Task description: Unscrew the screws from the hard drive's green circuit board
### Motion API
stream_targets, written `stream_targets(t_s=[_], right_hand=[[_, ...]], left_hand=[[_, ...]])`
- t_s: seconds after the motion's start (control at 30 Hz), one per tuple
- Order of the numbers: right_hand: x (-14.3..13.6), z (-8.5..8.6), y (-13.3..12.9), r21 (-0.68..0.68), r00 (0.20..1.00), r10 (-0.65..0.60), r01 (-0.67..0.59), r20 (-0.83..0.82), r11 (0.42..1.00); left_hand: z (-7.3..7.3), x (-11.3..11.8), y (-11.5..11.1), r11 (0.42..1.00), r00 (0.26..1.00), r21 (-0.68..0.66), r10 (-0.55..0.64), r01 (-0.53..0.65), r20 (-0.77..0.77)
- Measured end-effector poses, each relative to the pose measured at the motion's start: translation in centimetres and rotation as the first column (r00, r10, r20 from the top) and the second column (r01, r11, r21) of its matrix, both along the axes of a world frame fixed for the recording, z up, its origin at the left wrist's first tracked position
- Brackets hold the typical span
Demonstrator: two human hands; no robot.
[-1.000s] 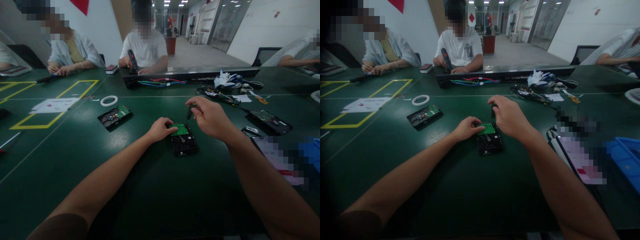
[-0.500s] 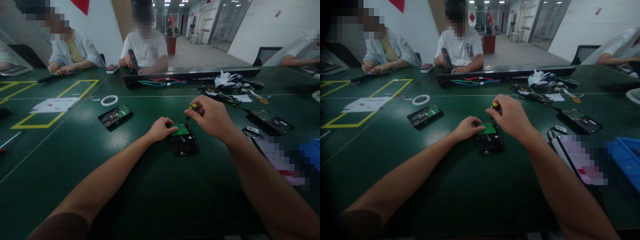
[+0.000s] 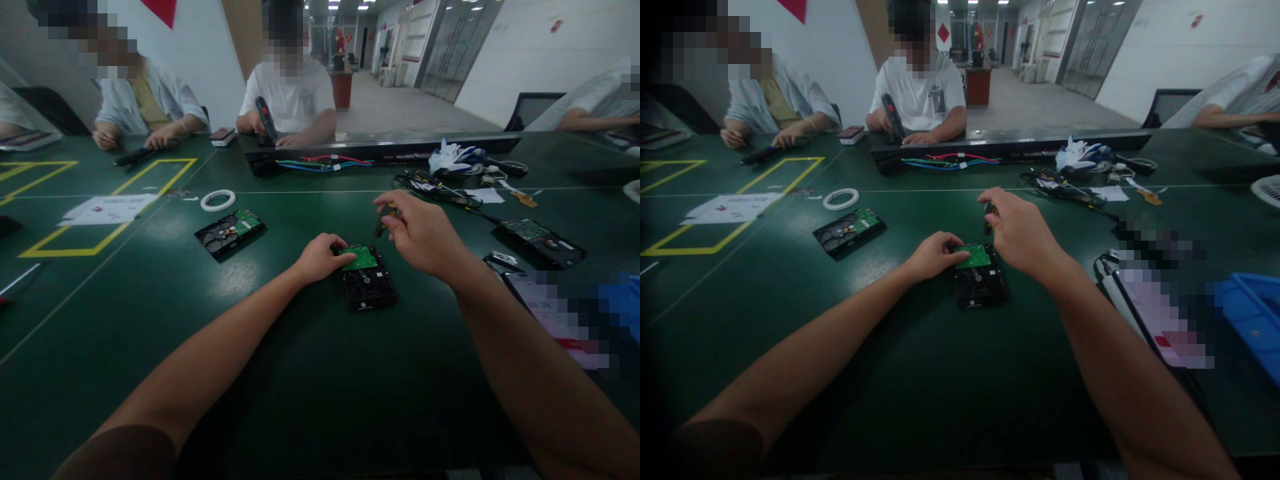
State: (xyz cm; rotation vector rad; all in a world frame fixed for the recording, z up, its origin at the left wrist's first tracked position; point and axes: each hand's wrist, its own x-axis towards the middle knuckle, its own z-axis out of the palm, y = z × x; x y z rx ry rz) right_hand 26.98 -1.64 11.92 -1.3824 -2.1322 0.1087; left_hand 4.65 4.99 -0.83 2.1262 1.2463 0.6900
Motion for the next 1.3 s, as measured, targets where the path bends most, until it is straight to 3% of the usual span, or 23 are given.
stream_targets(t_s=[0.17,0.6,0.97,1.3], right_hand=[[0.15,-0.25,0.18,-0.008,0.999,-0.033,0.033,-0.004,0.999],[0.19,-0.43,0.64,0.176,0.994,-0.077,0.062,0.08,0.982],[0.32,-0.46,0.57,0.156,0.998,-0.054,0.057,-0.026,0.986],[0.3,-0.57,0.62,0.209,0.999,-0.046,0.041,0.017,0.977]], left_hand=[[-0.17,0.01,0.12,1.0,1.0,-0.005,0.002,-0.002,0.004],[0.46,0.26,-0.25,1.0,1.0,0.0,0.017,-0.017,-0.006],[0.46,0.24,-0.29,1.0,1.0,-0.023,0.02,-0.021,-0.014],[0.13,0.07,-0.09,1.0,1.0,-0.015,0.002,-0.002,-0.013]])
